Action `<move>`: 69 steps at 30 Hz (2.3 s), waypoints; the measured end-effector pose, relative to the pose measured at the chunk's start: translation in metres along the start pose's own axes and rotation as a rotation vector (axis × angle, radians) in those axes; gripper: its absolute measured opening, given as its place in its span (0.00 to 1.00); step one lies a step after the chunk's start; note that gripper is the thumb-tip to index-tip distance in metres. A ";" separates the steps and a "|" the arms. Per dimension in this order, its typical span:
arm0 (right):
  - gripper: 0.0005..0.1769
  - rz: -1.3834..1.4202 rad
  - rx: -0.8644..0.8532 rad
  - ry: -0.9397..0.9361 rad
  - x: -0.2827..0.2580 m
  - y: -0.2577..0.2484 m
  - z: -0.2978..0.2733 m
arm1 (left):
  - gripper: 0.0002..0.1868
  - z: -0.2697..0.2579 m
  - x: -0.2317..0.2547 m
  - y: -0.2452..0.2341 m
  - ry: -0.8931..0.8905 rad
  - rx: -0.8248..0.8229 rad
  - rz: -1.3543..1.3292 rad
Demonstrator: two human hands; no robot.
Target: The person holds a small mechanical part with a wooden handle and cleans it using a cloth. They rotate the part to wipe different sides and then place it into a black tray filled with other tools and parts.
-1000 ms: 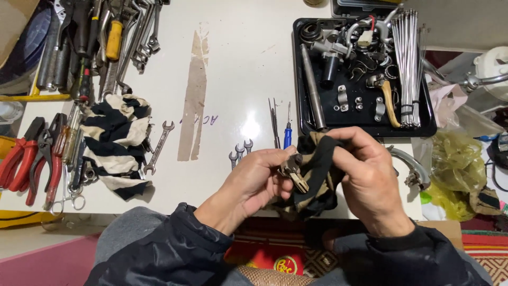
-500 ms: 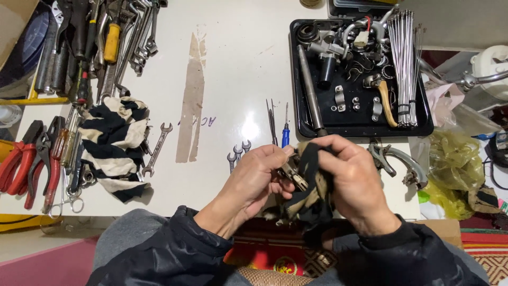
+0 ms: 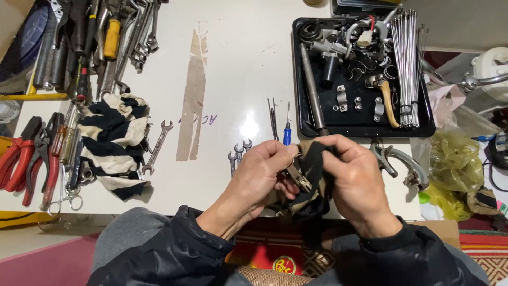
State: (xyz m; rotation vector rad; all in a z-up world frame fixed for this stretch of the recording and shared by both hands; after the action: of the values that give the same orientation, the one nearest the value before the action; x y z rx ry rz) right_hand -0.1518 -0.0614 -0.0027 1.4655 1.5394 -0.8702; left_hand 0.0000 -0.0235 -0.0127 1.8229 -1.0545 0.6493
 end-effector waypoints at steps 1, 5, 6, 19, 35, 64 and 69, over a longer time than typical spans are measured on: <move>0.07 0.001 -0.002 -0.001 -0.002 0.000 0.002 | 0.14 -0.001 0.002 -0.001 0.002 0.001 0.001; 0.10 0.082 0.062 -0.004 -0.009 -0.005 -0.001 | 0.14 -0.004 0.011 0.001 0.028 0.040 0.106; 0.09 0.039 0.115 -0.040 -0.012 -0.007 -0.004 | 0.14 -0.006 0.014 0.001 0.009 0.062 0.151; 0.12 -0.675 0.066 -0.677 -0.022 0.013 -0.033 | 0.11 -0.014 0.009 0.003 0.218 0.096 0.381; 0.05 -0.495 0.081 -0.260 -0.018 0.006 -0.025 | 0.09 -0.012 0.006 0.003 0.258 0.051 0.466; 0.26 -1.456 0.063 -0.173 -0.043 -0.068 0.003 | 0.11 0.003 0.010 -0.011 0.186 0.192 0.126; 0.17 -1.320 0.191 -0.662 -0.031 -0.067 0.005 | 0.09 0.009 -0.001 -0.013 0.230 0.169 0.065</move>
State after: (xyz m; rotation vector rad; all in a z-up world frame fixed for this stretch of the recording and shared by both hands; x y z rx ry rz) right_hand -0.2180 -0.0847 0.0197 -0.0210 1.7786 -2.0078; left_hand 0.0106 -0.0281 -0.0234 1.8104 -0.9305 0.9875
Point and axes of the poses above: each hand's wrist, its own z-axis towards the middle knuckle, its own y-axis out of the palm, x = y × z, the point moved 3 cm from there along z, towards the middle knuckle, and after that the axes turned 7 degrees about y, right-handed, at the moved point
